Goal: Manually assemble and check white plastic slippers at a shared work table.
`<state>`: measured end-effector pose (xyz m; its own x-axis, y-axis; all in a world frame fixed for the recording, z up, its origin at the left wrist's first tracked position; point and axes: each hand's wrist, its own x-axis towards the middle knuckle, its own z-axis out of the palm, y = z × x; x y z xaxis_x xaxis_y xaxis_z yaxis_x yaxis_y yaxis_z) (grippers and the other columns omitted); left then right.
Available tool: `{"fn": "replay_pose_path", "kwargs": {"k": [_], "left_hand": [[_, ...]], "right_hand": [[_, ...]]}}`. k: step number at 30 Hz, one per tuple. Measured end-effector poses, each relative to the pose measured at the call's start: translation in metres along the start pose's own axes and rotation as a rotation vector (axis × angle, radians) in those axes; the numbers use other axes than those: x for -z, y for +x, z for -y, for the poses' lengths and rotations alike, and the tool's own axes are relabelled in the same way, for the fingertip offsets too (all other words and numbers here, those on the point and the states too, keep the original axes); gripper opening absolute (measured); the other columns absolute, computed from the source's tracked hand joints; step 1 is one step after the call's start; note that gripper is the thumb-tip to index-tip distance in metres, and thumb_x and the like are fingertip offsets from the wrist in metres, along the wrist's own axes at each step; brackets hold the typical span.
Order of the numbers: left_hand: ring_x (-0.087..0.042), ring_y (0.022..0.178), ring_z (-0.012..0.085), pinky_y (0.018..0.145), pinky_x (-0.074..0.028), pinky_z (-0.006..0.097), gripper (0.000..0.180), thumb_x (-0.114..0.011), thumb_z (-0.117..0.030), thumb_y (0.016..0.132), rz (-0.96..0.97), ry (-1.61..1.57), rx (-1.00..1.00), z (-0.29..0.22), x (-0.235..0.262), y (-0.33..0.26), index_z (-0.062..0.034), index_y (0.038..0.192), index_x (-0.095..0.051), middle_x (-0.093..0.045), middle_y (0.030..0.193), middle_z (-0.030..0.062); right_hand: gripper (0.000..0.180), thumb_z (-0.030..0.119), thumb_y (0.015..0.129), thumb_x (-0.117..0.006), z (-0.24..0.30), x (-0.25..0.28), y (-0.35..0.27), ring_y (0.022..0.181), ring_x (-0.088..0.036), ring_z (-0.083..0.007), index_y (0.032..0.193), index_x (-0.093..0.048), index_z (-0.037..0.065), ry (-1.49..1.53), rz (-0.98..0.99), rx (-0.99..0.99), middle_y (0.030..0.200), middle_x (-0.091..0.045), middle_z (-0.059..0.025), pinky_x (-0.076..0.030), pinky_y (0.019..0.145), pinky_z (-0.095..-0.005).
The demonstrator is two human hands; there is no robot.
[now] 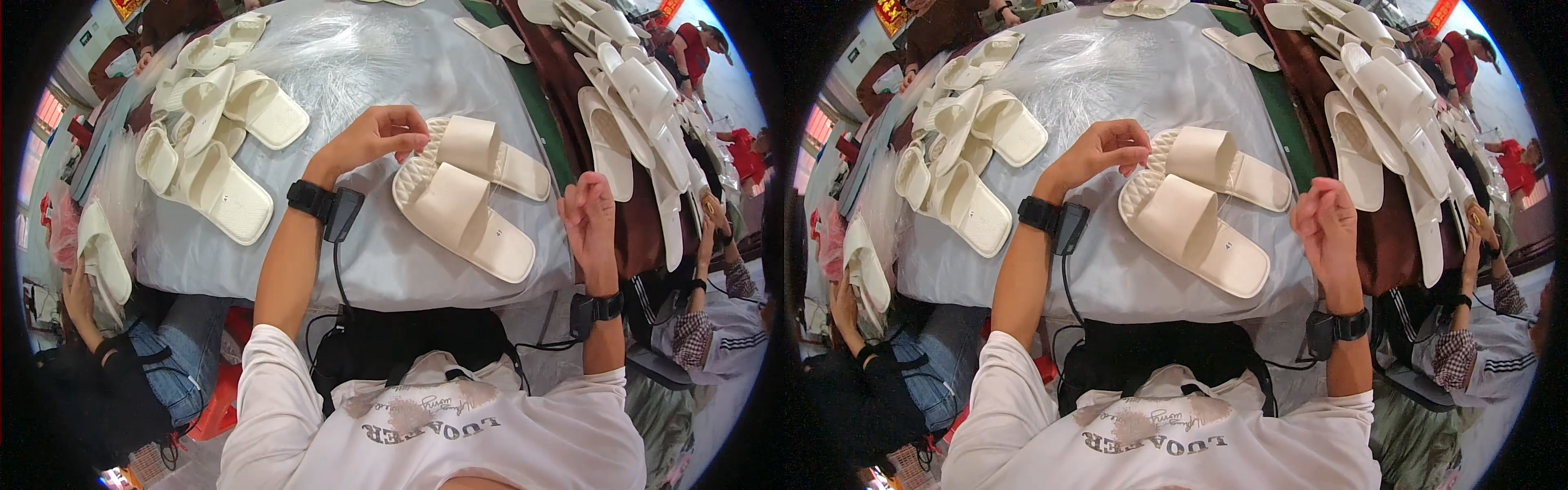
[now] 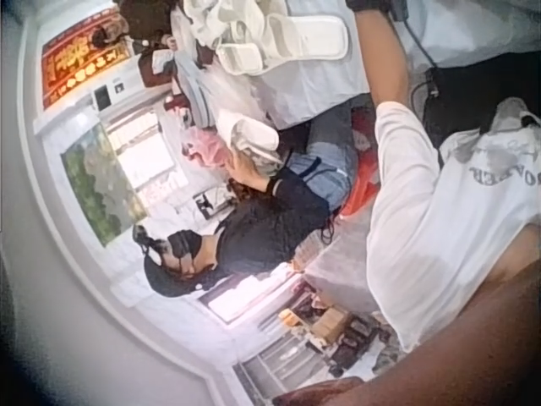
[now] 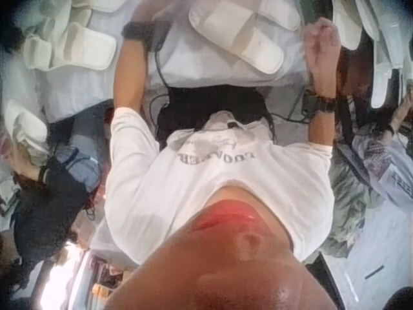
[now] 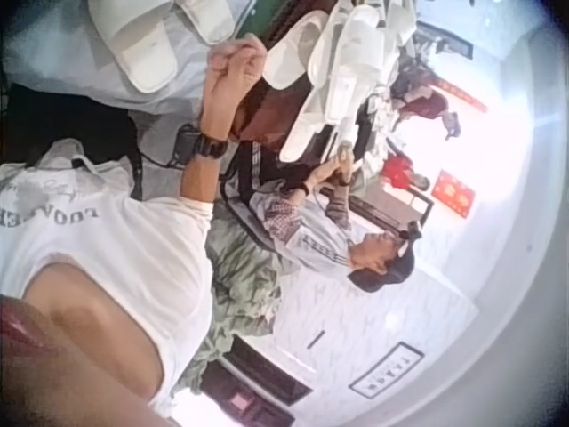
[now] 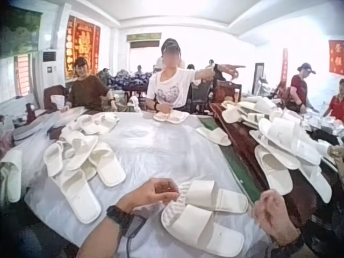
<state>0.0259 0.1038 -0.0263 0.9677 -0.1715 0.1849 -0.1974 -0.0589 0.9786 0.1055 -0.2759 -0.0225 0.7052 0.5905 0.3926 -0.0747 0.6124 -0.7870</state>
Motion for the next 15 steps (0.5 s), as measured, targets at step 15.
{"fn": "replay_pose_path", "kwargs": {"k": [15], "left_hand": [[-0.064, 0.093, 0.0111, 0.089, -0.052, 0.028, 0.019, -0.079, -0.006, 0.083, 0.190, 0.118, 0.055, 0.001, 0.015, -0.008, -0.0007, 0.100, -0.073, -0.070, 0.101, 0.0037]], "right_hand": [[0.007, 0.002, 0.085, -0.070, 0.008, -0.041, 0.006, 0.062, -0.049, -0.0087, 0.081, -0.064, 0.000, -1.146, 0.322, -0.183, 0.073, -0.058, -0.0015, -0.037, 0.055, -0.0250]]}}
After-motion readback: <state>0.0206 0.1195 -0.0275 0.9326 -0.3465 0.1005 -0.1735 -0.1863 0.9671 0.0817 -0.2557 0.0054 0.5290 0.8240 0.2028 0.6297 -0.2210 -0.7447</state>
